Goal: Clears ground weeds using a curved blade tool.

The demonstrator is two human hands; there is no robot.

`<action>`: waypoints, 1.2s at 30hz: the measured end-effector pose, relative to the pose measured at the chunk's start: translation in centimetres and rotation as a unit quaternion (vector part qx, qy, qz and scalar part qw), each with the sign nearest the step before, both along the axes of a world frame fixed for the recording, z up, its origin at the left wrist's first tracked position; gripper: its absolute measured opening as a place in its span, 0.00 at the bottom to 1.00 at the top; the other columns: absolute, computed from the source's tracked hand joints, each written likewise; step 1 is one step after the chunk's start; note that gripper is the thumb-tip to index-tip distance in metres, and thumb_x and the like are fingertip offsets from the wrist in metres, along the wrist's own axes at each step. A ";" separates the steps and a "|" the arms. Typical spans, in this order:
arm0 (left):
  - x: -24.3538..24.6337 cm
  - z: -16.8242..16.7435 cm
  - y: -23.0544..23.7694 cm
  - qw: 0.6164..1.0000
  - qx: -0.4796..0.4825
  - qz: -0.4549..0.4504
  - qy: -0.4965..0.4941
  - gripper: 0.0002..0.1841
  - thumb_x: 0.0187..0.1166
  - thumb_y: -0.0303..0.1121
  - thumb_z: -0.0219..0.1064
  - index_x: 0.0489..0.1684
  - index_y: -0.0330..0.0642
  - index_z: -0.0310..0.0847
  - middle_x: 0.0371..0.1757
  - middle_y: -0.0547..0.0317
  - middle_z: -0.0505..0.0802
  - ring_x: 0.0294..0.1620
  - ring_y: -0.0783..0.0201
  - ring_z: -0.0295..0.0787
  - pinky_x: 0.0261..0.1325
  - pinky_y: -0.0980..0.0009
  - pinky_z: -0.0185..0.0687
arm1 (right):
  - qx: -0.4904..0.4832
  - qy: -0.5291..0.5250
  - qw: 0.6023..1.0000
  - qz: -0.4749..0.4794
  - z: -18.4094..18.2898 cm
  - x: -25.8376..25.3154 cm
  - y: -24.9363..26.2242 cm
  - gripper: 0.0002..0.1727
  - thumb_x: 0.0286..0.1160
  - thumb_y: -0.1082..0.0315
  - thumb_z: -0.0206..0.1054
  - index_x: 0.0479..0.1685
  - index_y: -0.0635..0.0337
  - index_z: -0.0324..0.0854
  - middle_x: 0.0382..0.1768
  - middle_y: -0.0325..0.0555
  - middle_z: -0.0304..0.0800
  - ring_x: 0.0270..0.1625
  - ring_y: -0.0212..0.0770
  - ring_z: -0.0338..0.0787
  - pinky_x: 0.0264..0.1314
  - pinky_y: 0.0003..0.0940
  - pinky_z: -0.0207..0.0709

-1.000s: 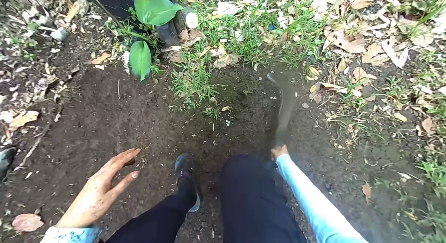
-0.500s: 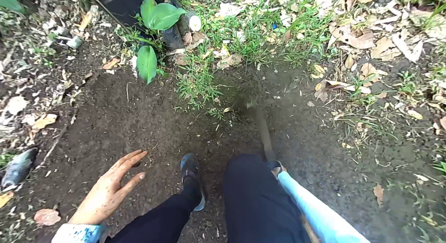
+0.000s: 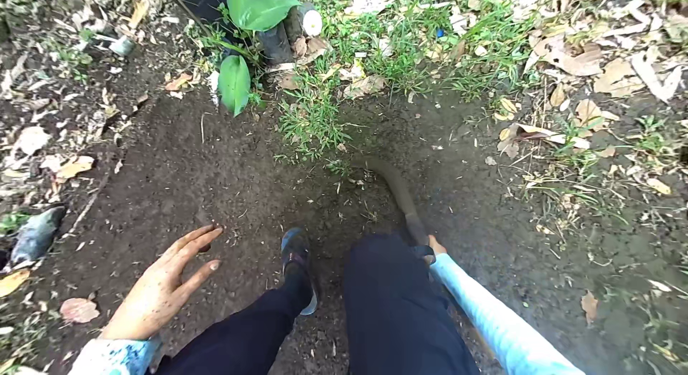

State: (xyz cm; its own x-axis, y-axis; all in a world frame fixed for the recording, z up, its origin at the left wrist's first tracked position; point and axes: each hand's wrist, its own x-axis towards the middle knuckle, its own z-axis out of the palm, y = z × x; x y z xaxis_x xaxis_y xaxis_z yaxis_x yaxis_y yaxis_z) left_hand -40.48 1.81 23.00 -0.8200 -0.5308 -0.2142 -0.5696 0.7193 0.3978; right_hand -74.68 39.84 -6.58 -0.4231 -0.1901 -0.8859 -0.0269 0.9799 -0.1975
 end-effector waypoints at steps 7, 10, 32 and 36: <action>0.6 0.0 0.4 0.999 0.023 0.027 0.042 0.33 0.80 0.58 0.59 0.78 0.45 0.78 0.80 0.45 0.81 0.68 0.56 0.88 0.69 0.57 0.82 | -0.052 0.056 0.983 -0.168 -1.9 -1.1 -5.2 0.48 0.75 0.68 0.73 0.92 0.70 0.47 0.74 0.70 0.79 0.71 0.59 0.87 0.76 0.53 0.78; 1.1 -0.2 -0.2 0.998 0.017 0.029 0.050 0.33 0.80 0.56 0.59 0.78 0.44 0.78 0.80 0.43 0.81 0.66 0.54 0.88 0.68 0.54 0.82 | -0.018 0.038 0.995 -0.092 -1.3 -1.4 -0.4 0.48 0.76 0.65 0.74 0.92 0.69 0.49 0.79 0.72 0.75 0.82 0.64 0.77 0.85 0.58 0.68; 1.6 0.4 0.2 0.969 0.110 0.165 0.145 0.39 0.78 0.59 0.63 0.85 0.45 0.68 0.80 0.54 0.81 0.70 0.66 0.87 0.71 0.68 0.84 | -0.198 0.069 0.930 -0.302 3.9 -6.8 -22.2 0.33 0.84 0.70 0.65 0.85 0.67 0.57 0.44 0.55 0.80 0.31 0.40 0.82 0.36 0.35 0.81; 4.3 -1.0 -2.4 0.953 0.083 0.228 0.180 0.37 0.79 0.56 0.64 0.85 0.44 0.67 0.81 0.54 0.81 0.75 0.67 0.82 0.74 0.69 0.79 | -0.079 0.038 0.996 -0.035 0.8 -4.5 -17.7 0.40 0.80 0.69 0.69 0.89 0.72 0.53 0.72 0.74 0.78 0.65 0.62 0.89 0.70 0.55 0.81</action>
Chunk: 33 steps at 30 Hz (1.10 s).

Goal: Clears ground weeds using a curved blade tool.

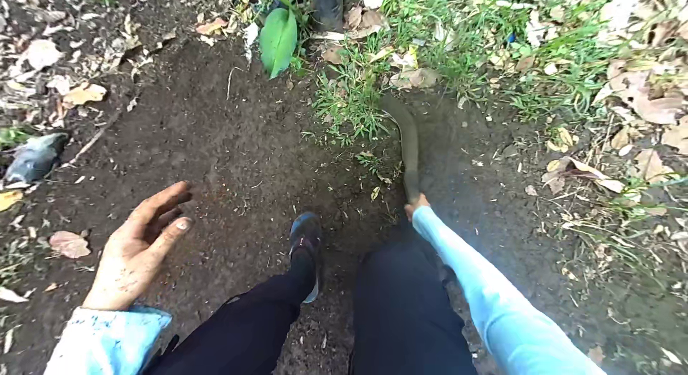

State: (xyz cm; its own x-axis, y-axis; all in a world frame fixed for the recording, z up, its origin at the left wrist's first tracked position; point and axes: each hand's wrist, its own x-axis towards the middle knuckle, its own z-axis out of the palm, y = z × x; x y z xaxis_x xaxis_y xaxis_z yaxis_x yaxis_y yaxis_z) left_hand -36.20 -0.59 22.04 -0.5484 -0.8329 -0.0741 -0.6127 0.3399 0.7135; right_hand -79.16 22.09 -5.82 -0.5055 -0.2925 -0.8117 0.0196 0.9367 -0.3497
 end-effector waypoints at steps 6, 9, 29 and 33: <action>5.5 -6.6 -1.4 0.962 -0.048 0.270 -0.011 0.21 0.89 0.35 0.57 0.75 0.32 0.72 0.43 0.56 0.84 0.32 0.80 0.79 0.43 0.78 0.80 | -0.119 -0.003 0.981 -0.154 4.4 -6.1 -3.0 0.23 0.84 0.70 0.65 0.72 0.74 0.69 0.38 0.55 0.80 0.27 0.38 0.77 0.35 0.35 0.78; 6.9 -9.2 0.4 0.949 -0.010 0.305 -0.083 0.31 0.84 0.29 0.63 0.88 0.38 0.59 0.59 0.37 0.87 0.48 0.60 0.87 0.56 0.62 0.82 | -0.107 0.013 0.977 -0.181 4.3 -5.2 -9.4 0.22 0.85 0.68 0.62 0.73 0.71 0.69 0.41 0.51 0.79 0.31 0.39 0.81 0.38 0.34 0.81; 7.5 -10.1 0.6 0.952 -0.064 0.259 -0.149 0.38 0.77 0.34 0.71 0.89 0.36 0.60 0.91 0.24 0.52 0.89 0.27 0.54 0.82 0.36 0.59 | 0.058 -0.048 0.984 0.159 0.9 2.3 4.3 0.45 0.78 0.66 0.72 0.92 0.66 0.50 0.74 0.72 0.79 0.71 0.64 0.86 0.75 0.60 0.77; 7.0 -10.7 1.6 0.950 -0.043 0.272 -0.150 0.38 0.78 0.34 0.70 0.89 0.36 0.60 0.91 0.23 0.52 0.91 0.27 0.49 0.85 0.32 0.50 | -0.062 -0.012 0.998 -0.014 4.5 -0.9 0.5 0.27 0.83 0.72 0.66 0.77 0.76 0.64 0.44 0.63 0.82 0.34 0.46 0.83 0.43 0.42 0.81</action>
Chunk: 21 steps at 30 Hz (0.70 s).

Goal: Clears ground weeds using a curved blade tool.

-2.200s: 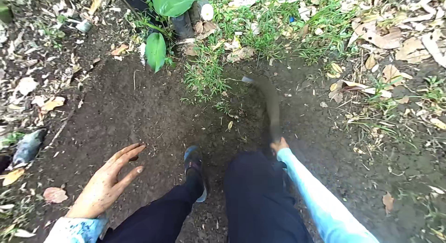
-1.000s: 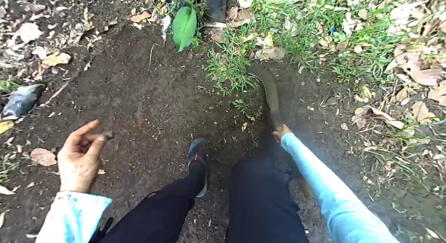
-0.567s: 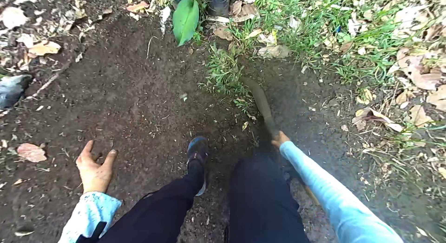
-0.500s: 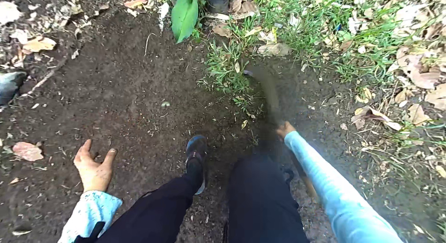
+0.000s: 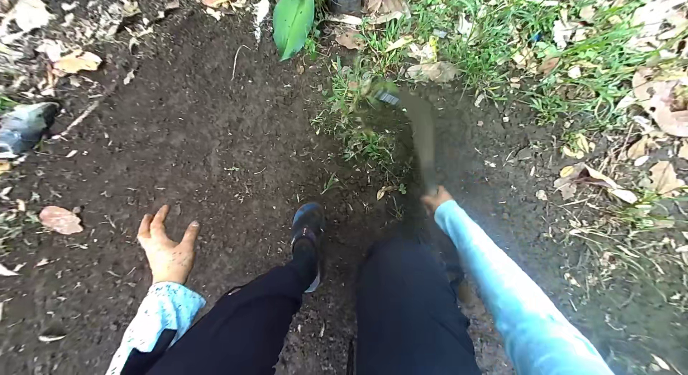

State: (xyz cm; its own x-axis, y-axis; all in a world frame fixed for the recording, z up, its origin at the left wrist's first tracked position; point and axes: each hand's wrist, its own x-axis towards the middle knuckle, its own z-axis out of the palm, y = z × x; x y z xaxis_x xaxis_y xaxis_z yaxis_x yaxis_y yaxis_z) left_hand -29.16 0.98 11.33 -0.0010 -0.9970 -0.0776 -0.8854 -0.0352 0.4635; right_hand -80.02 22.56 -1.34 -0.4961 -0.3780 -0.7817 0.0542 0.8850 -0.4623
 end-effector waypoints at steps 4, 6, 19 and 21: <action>-1.8 0.6 0.8 1.000 0.011 -0.010 0.007 0.37 0.77 0.31 0.71 0.88 0.35 0.61 0.92 0.24 0.52 0.91 0.28 0.48 0.87 0.34 0.48 | -0.066 0.031 0.993 -0.087 0.7 -2.1 -11.4 0.23 0.87 0.68 0.61 0.74 0.75 0.71 0.56 0.63 0.84 0.47 0.47 0.86 0.57 0.42 0.80; -1.9 0.6 0.9 1.000 0.003 -0.013 0.010 0.37 0.76 0.30 0.71 0.88 0.37 0.62 0.92 0.26 0.52 0.92 0.30 0.48 0.87 0.34 0.47 | -0.033 0.048 0.997 -0.053 -1.3 -0.1 -13.1 0.30 0.83 0.68 0.67 0.81 0.73 0.67 0.67 0.67 0.82 0.63 0.55 0.88 0.68 0.49 0.81; -2.0 0.3 0.6 0.999 -0.023 -0.015 0.017 0.36 0.76 0.30 0.72 0.86 0.37 0.64 0.93 0.27 0.51 0.93 0.31 0.46 0.89 0.36 0.46 | -0.020 0.058 0.997 -0.047 -2.8 1.1 -11.6 0.30 0.80 0.71 0.69 0.80 0.71 0.66 0.57 0.63 0.84 0.49 0.51 0.88 0.56 0.47 0.84; -1.5 0.5 -0.2 0.999 -0.038 -0.023 0.011 0.36 0.75 0.33 0.71 0.87 0.38 0.64 0.93 0.29 0.51 0.93 0.31 0.46 0.89 0.35 0.46 | -0.008 0.137 0.990 0.046 -7.5 3.7 -6.8 0.36 0.67 0.74 0.77 0.77 0.76 0.70 0.65 0.77 0.83 0.67 0.68 0.86 0.71 0.64 0.79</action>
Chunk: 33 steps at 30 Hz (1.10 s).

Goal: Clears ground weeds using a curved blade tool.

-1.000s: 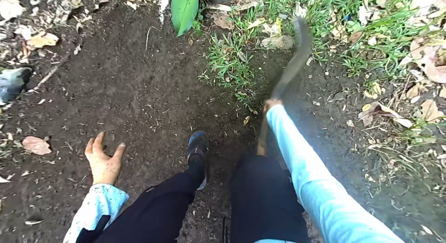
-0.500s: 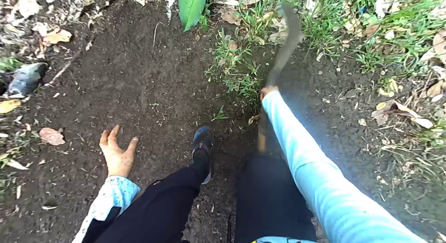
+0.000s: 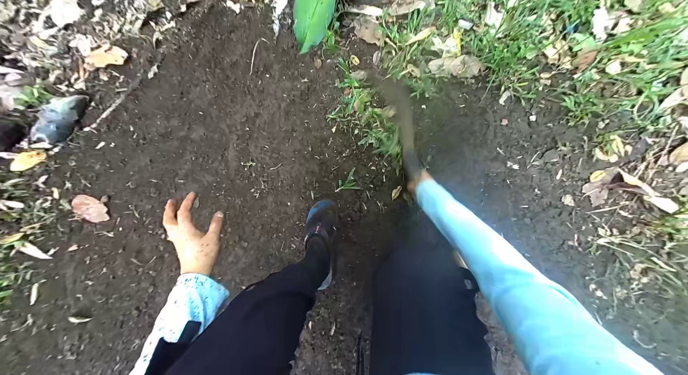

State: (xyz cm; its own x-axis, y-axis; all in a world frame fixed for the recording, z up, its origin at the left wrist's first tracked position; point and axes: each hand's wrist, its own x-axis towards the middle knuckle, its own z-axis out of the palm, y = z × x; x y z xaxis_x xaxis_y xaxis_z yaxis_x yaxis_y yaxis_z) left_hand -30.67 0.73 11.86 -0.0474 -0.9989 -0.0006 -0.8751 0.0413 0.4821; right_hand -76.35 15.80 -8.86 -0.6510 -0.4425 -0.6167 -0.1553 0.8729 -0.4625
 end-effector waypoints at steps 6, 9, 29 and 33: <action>0.9 -1.4 -0.5 1.000 -0.003 0.023 0.005 0.36 0.75 0.33 0.71 0.86 0.36 0.65 0.92 0.23 0.52 0.92 0.25 0.45 0.89 0.32 0.41 | 0.162 -0.096 0.967 0.172 7.1 -2.3 7.0 0.44 0.77 0.66 0.72 0.91 0.67 0.54 0.74 0.74 0.78 0.76 0.67 0.82 0.80 0.62 0.72; 0.6 -1.2 -0.6 1.000 0.004 0.024 0.005 0.36 0.75 0.33 0.72 0.86 0.36 0.65 0.92 0.25 0.52 0.92 0.26 0.45 0.89 0.33 0.41 | -0.027 -0.099 0.994 -0.026 6.2 -3.1 -0.3 0.31 0.79 0.71 0.70 0.80 0.74 0.65 0.57 0.75 0.84 0.49 0.62 0.89 0.56 0.57 0.84; -0.3 -0.2 -0.5 0.999 -0.015 0.036 -0.008 0.37 0.73 0.31 0.73 0.86 0.37 0.66 0.92 0.25 0.51 0.93 0.27 0.43 0.90 0.34 0.38 | 0.072 0.001 0.987 0.142 -3.0 -4.2 -0.5 0.44 0.64 0.67 0.82 0.83 0.70 0.66 0.68 0.78 0.81 0.71 0.74 0.83 0.72 0.72 0.75; -0.3 -1.0 0.3 0.999 -0.005 0.038 -0.006 0.37 0.73 0.32 0.72 0.86 0.36 0.66 0.93 0.25 0.49 0.94 0.27 0.40 0.91 0.34 0.35 | 0.047 -0.053 0.995 0.065 1.7 -7.5 -0.7 0.40 0.73 0.71 0.76 0.86 0.68 0.61 0.67 0.78 0.81 0.67 0.72 0.86 0.69 0.68 0.78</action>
